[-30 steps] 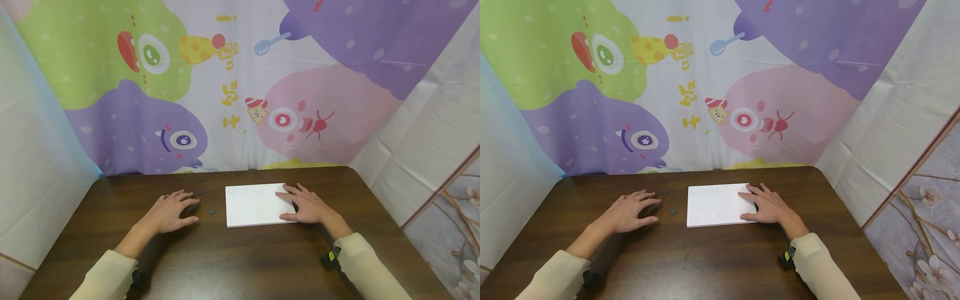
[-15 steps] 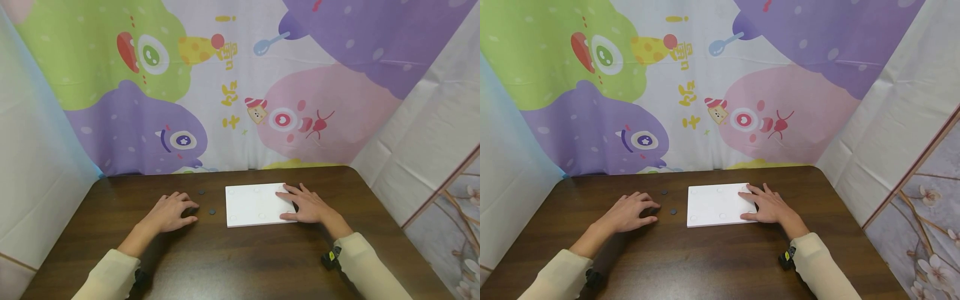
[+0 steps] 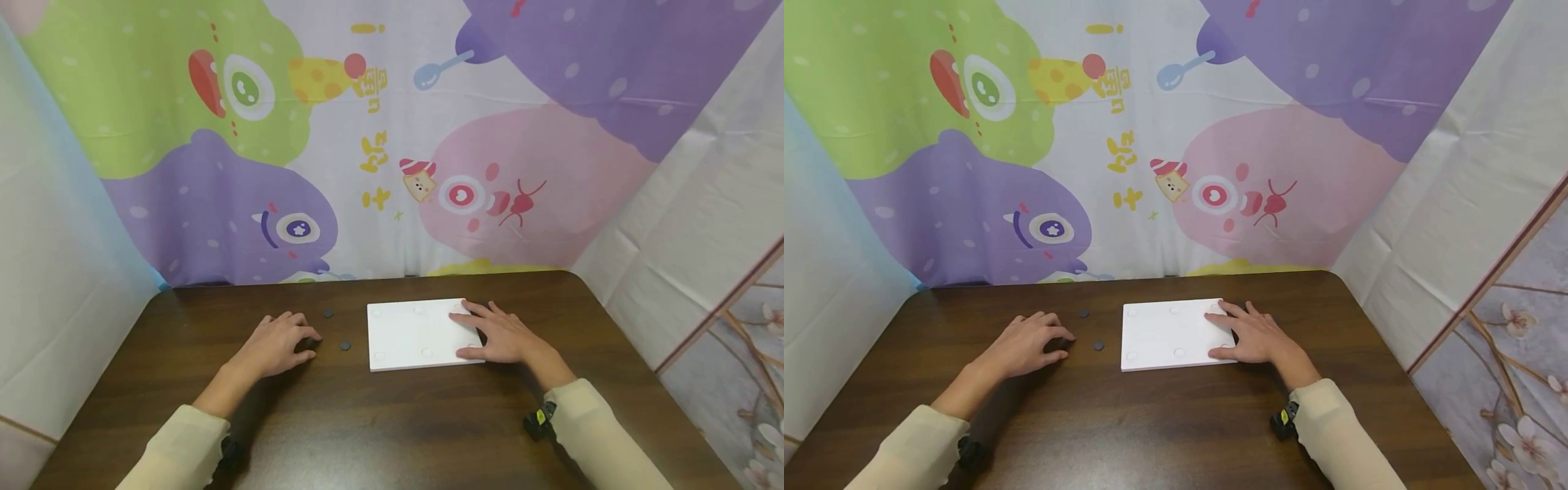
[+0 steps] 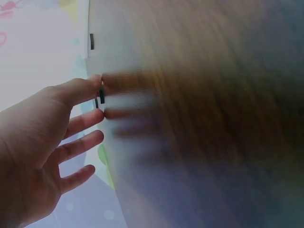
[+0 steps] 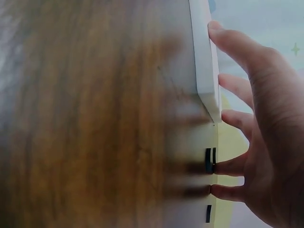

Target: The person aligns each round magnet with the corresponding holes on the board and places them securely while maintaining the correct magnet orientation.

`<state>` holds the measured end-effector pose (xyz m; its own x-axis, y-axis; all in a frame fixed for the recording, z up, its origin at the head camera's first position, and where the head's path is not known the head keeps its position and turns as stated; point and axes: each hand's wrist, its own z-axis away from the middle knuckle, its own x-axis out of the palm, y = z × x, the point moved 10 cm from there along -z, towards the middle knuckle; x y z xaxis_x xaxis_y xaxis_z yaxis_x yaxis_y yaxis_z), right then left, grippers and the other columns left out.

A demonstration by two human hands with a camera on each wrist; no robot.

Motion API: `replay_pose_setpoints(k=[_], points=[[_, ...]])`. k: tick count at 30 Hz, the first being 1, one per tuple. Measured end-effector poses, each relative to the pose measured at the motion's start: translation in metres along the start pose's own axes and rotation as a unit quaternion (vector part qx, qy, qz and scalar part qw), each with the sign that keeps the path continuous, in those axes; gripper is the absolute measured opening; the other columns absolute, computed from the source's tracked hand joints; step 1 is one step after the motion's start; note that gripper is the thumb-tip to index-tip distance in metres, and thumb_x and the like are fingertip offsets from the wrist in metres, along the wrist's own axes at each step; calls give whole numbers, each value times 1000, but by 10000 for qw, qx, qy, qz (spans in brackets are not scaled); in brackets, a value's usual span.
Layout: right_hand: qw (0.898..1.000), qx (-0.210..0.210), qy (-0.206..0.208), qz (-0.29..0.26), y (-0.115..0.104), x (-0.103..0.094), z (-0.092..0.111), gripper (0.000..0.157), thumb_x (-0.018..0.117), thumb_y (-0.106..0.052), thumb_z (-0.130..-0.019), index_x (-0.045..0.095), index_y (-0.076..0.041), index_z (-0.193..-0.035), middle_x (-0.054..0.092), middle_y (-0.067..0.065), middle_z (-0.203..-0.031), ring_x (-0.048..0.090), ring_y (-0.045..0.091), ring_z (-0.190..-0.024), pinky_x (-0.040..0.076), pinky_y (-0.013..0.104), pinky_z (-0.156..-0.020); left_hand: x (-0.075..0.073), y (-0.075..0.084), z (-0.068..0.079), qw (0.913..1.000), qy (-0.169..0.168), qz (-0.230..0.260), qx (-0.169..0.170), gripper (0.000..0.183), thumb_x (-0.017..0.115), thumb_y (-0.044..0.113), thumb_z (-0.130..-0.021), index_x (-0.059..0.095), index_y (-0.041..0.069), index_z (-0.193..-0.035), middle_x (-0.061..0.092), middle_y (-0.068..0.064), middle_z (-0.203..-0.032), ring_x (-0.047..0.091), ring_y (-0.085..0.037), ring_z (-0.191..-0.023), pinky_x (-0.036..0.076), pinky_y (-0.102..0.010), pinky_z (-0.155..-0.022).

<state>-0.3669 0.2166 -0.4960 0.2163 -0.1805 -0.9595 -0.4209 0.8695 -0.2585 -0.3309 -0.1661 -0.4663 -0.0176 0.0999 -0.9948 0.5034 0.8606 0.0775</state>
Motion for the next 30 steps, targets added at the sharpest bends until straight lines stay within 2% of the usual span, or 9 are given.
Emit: replay_pose_setpoints(k=[9,20,24,30], points=[[9999,36,-95,61,-1,-1,-1,90,75,-73,-97,47,-33,-173,32,13,-187,31,72,-163,32,95,-117,-2,-1,0,9997,176,-163,59,23,90,29,-97,88,21,-119,78,-1,-112,73,-29,-110,57,-51,-87],[9998,97,-173,34,-2,-1,-1,90,75,-72,-98,46,-32,-173,30,14,-188,31,76,-160,31,96,-117,-9,4,1,9982,505,-227,218,18,93,25,-94,89,21,-111,80,3,-102,76,-23,-99,56,-42,-78],[9997,113,-187,50,-2,-1,-1,90,74,-72,-97,46,-33,-173,29,14,-188,31,75,-160,32,96,-117,-9,4,0,9984,509,-201,171,16,93,24,-93,89,21,-108,79,5,-97,76,-20,-95,53,-39,-75],[9997,153,-189,97,-1,0,-3,90,74,-74,-97,46,-35,-173,30,12,-188,32,73,-161,32,96,-117,-7,2,-2,9988,472,-124,60,11,92,25,-95,87,21,-104,77,6,-95,74,-18,-90,54,-40,-76]])
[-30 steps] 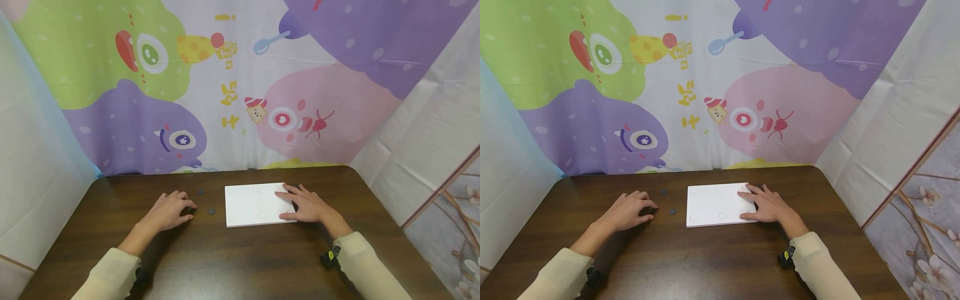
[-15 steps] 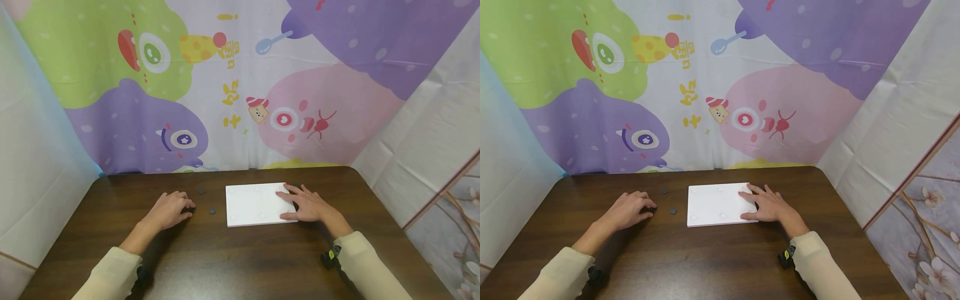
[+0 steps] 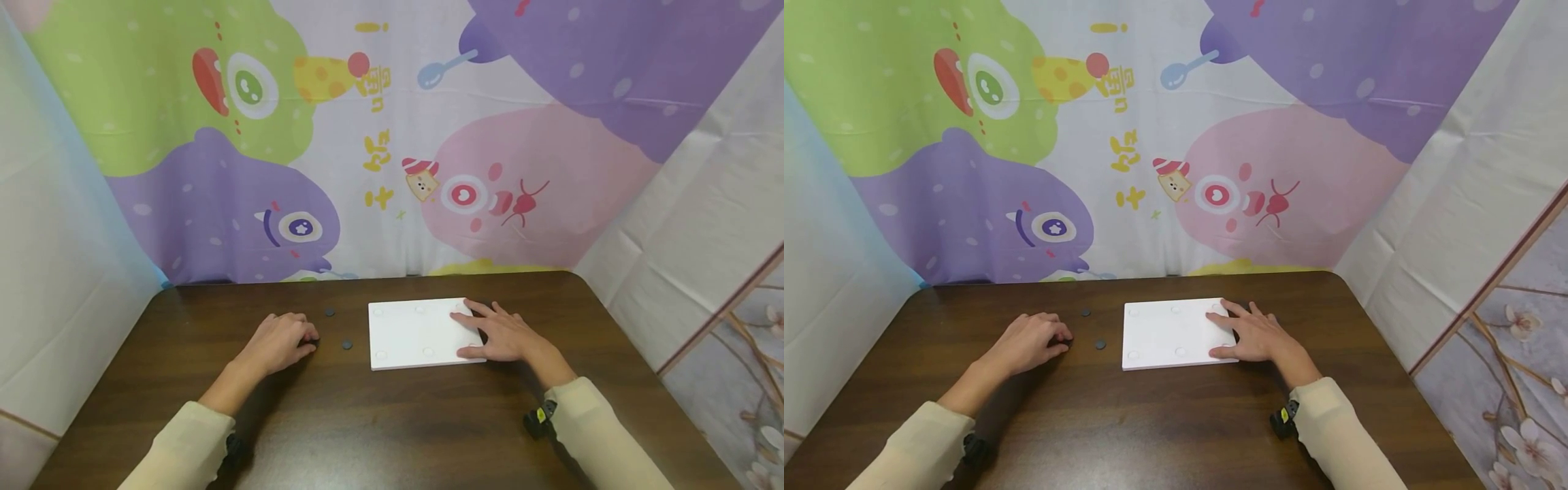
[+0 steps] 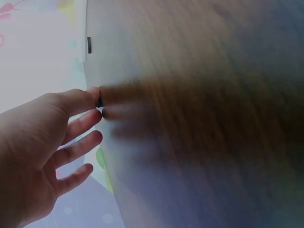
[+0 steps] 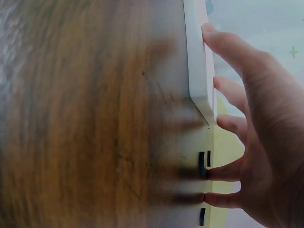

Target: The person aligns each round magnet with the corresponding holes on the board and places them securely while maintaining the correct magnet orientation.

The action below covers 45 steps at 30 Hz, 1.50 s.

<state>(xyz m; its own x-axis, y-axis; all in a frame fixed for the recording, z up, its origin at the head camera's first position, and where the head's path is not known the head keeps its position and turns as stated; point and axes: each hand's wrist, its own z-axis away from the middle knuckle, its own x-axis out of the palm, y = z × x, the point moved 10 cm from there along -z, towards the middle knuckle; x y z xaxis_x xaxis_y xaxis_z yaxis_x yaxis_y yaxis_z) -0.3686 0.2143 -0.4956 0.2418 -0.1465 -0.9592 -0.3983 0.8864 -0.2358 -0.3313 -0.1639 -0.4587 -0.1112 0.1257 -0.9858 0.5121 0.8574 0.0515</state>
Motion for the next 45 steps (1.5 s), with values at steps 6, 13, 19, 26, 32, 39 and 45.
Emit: replay_pose_setpoints(k=[6,13,19,26,32,39,45], points=[[10000,47,-14,5,1,-1,-1,91,73,-75,-96,46,-34,-173,30,12,-188,32,72,-162,31,95,-118,-5,1,-1,9995,276,-103,151,10,94,23,-90,85,21,-94,77,7,-89,72,-12,-79,58,-36,-69],[10000,42,-37,-16,1,0,0,92,73,-75,-96,45,-34,-174,29,13,-188,31,71,-163,30,96,-119,19,-19,-5,9962,716,13,490,10,91,26,-84,83,22,-89,75,6,-86,67,-11,-71,55,-39,-63],[10000,38,-28,-14,1,0,0,92,73,-75,-96,45,-34,-174,29,12,-188,31,71,-163,29,96,-119,26,-29,-8,9942,916,-53,554,10,88,28,-80,82,25,-87,75,9,-81,63,-8,-67,51,-40,-59],[10000,25,-17,1,2,0,0,92,73,-75,-96,45,-34,-173,30,13,-188,32,71,-163,30,96,-118,-12,-4,-3,9984,492,-89,251,8,88,23,-82,84,21,-89,78,10,-79,66,-7,-69,55,-34,-64],[10000,12,-24,11,2,1,-1,92,73,-75,-96,45,-34,-173,30,14,-188,33,71,-162,31,95,-118,-18,-4,-5,9985,475,-174,189,7,88,23,-83,85,20,-90,80,9,-80,65,-6,-69,54,-33,-64],[10000,13,-4,-1,1,1,0,91,73,-74,-97,45,-34,-173,30,13,-188,33,71,-162,32,95,-118,-19,-7,-8,9987,451,-169,133,7,88,23,-85,86,19,-91,82,7,-83,67,-7,-70,56,-34,-66],[10000,-7,20,-31,2,2,0,91,72,-75,-97,45,-34,-174,30,13,-188,32,71,-162,31,96,-117,-18,-10,-12,9989,436,-114,112,7,87,23,-85,86,19,-91,82,7,-83,68,-8,-70,54,-31,-62]])
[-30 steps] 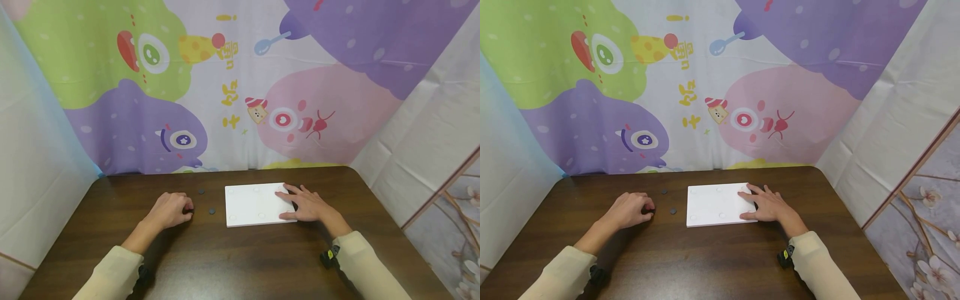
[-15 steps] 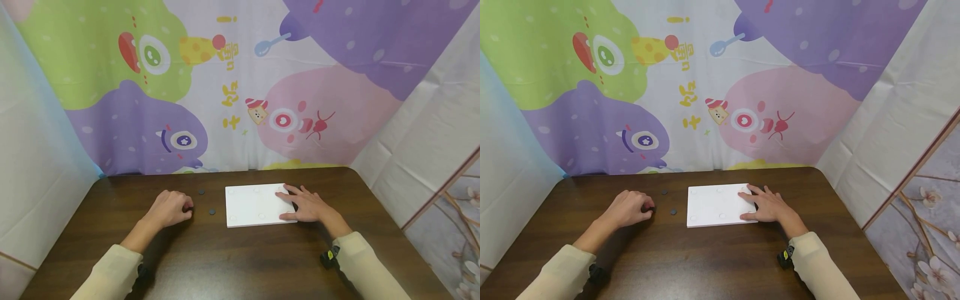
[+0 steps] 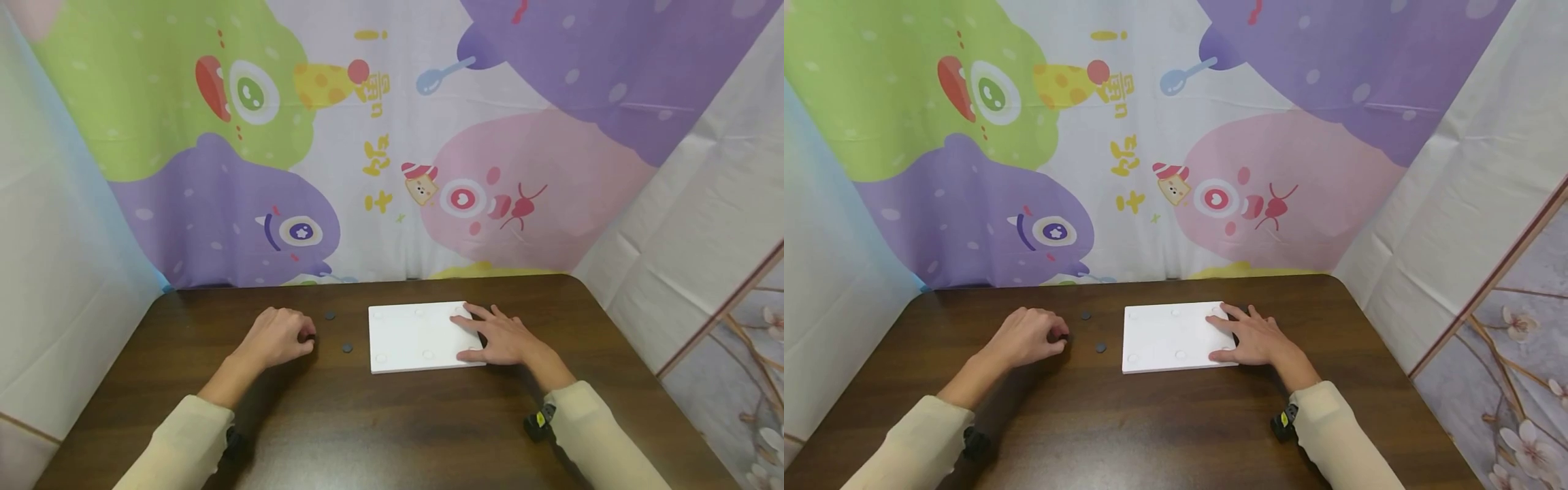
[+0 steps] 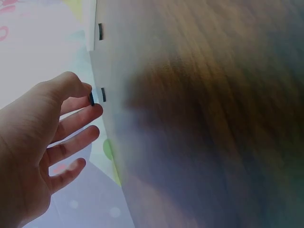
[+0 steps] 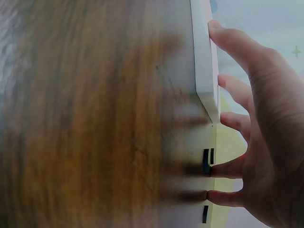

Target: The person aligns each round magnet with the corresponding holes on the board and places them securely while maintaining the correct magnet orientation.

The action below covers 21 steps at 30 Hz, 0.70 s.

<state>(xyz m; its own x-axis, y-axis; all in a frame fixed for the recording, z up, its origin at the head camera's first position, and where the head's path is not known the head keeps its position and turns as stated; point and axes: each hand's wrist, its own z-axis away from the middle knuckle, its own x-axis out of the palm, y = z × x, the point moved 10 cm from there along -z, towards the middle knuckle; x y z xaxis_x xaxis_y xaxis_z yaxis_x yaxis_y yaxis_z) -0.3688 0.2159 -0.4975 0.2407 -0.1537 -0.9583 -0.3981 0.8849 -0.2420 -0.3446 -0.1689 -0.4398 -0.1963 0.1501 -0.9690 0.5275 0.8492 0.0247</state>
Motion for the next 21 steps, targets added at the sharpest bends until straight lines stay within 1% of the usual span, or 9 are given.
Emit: replay_pose_setpoints(k=[6,14,21], points=[[10000,4,-7,16,0,1,-1,92,72,-75,-96,45,-33,-174,30,13,-188,33,72,-162,31,96,-117,2,-2,-5,9999,-22,105,-53,7,86,22,-86,86,17,-92,83,6,-84,67,-7,-69,52,-30,-61],[10000,-6,-30,-22,-1,1,-1,92,72,-75,-97,45,-34,-174,29,13,-188,31,72,-163,31,96,-117,5,0,-13,9998,-143,143,-45,5,85,21,-88,86,19,-91,81,8,-82,58,-4,-67,49,-29,-61],[10000,-2,7,57,-1,1,0,92,73,-75,-96,45,-33,-174,30,13,-188,33,72,-162,34,94,-117,7,4,-22,9998,-133,142,-5,5,84,22,-87,86,20,-91,82,8,-84,60,-4,-68,53,-30,-63]])
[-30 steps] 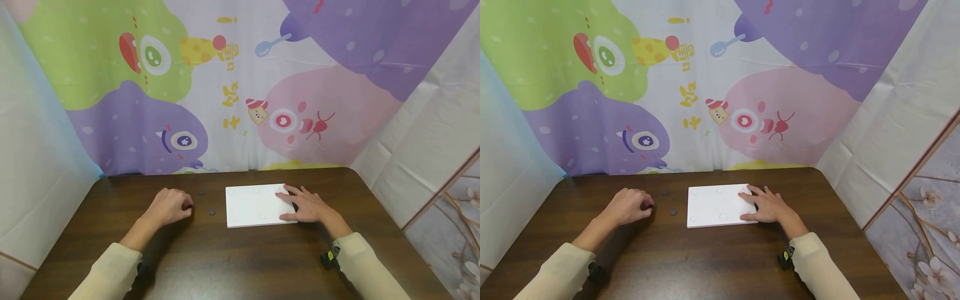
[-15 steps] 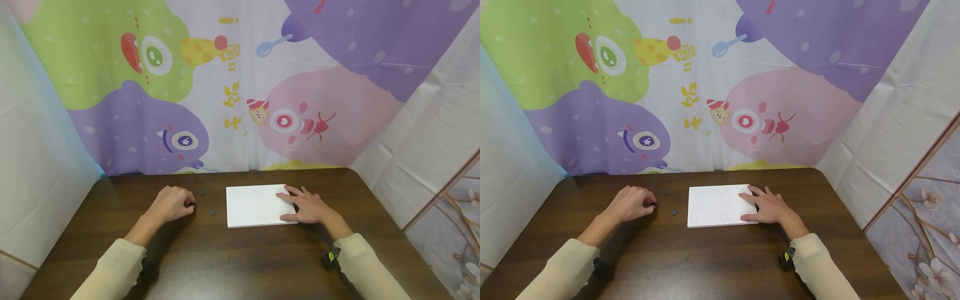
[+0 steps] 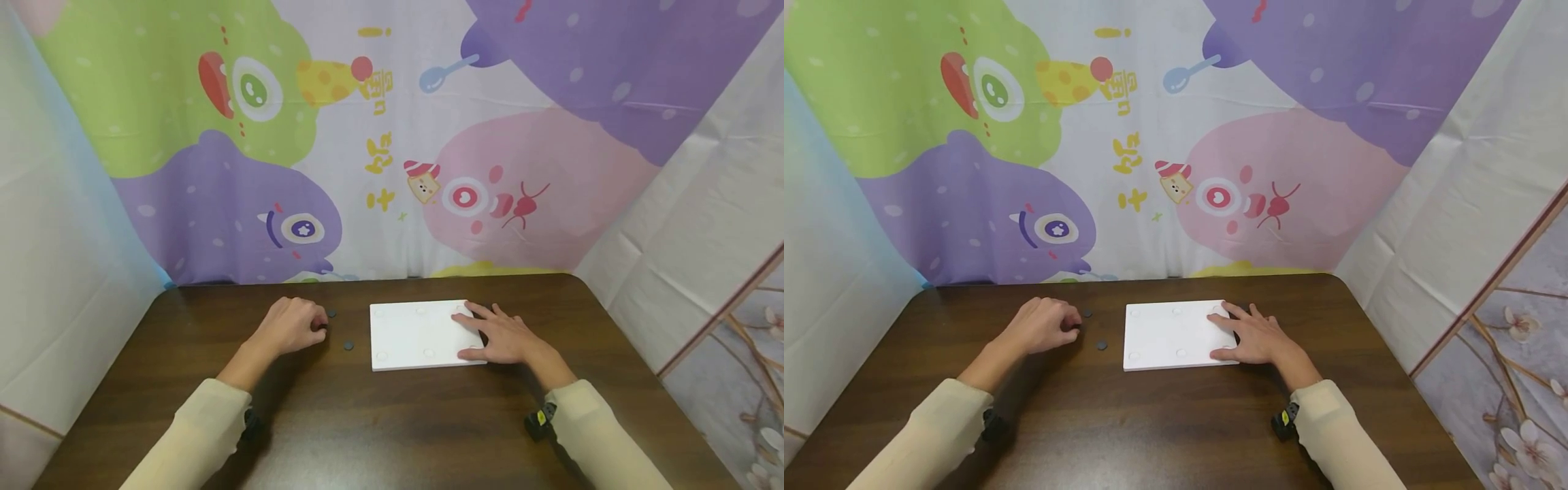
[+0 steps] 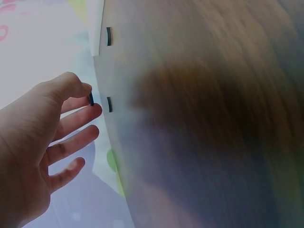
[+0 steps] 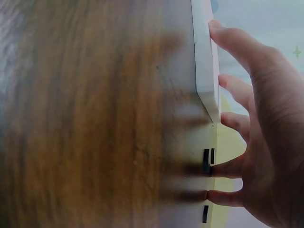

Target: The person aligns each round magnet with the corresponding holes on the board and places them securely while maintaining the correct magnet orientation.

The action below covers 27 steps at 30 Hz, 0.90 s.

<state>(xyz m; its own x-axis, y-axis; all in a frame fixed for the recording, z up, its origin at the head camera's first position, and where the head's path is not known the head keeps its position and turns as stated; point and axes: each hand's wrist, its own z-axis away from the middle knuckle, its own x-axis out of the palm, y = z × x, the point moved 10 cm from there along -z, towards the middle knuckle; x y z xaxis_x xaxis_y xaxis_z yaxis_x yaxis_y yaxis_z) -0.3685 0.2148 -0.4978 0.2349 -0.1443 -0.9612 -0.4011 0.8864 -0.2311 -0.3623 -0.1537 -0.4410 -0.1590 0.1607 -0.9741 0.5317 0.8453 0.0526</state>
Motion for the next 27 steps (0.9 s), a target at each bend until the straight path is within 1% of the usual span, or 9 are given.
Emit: replay_pose_setpoints(k=[9,13,17,24,27], points=[[10000,-7,19,-12,0,0,-2,92,73,-75,-97,44,-34,-174,29,13,-188,32,72,-162,33,94,-117,1,9,-12,10000,-56,-49,25,8,84,23,-88,86,18,-94,81,5,-84,66,-9,-70,52,-31,-62],[10000,-10,22,-39,-1,-1,-1,92,73,-75,-97,44,-34,-174,29,13,-188,31,72,-162,33,95,-117,2,11,-18,9999,-133,-44,-66,10,84,24,-90,87,18,-96,81,5,-85,65,-9,-70,53,-31,-63],[9999,-33,9,-99,-2,0,-1,91,73,-74,-97,44,-34,-174,28,13,-188,31,72,-162,31,96,-117,3,16,-23,9998,-167,-76,-56,10,84,26,-91,87,18,-97,81,6,-85,64,-9,-70,53,-30,-64],[9998,0,38,-185,-3,-1,2,90,76,-73,-96,48,-33,-172,30,13,-188,30,72,-163,29,97,-118,1,26,-31,9999,-59,-91,87,8,84,25,-91,87,19,-95,82,6,-85,68,-8,-72,54,-30,-64],[9997,18,56,-232,-2,-2,2,90,76,-72,-96,49,-32,-171,30,13,-188,30,72,-163,29,97,-118,0,29,-34,9999,-58,-81,85,8,84,25,-91,88,19,-95,83,5,-86,69,-9,-73,55,-30,-65]])
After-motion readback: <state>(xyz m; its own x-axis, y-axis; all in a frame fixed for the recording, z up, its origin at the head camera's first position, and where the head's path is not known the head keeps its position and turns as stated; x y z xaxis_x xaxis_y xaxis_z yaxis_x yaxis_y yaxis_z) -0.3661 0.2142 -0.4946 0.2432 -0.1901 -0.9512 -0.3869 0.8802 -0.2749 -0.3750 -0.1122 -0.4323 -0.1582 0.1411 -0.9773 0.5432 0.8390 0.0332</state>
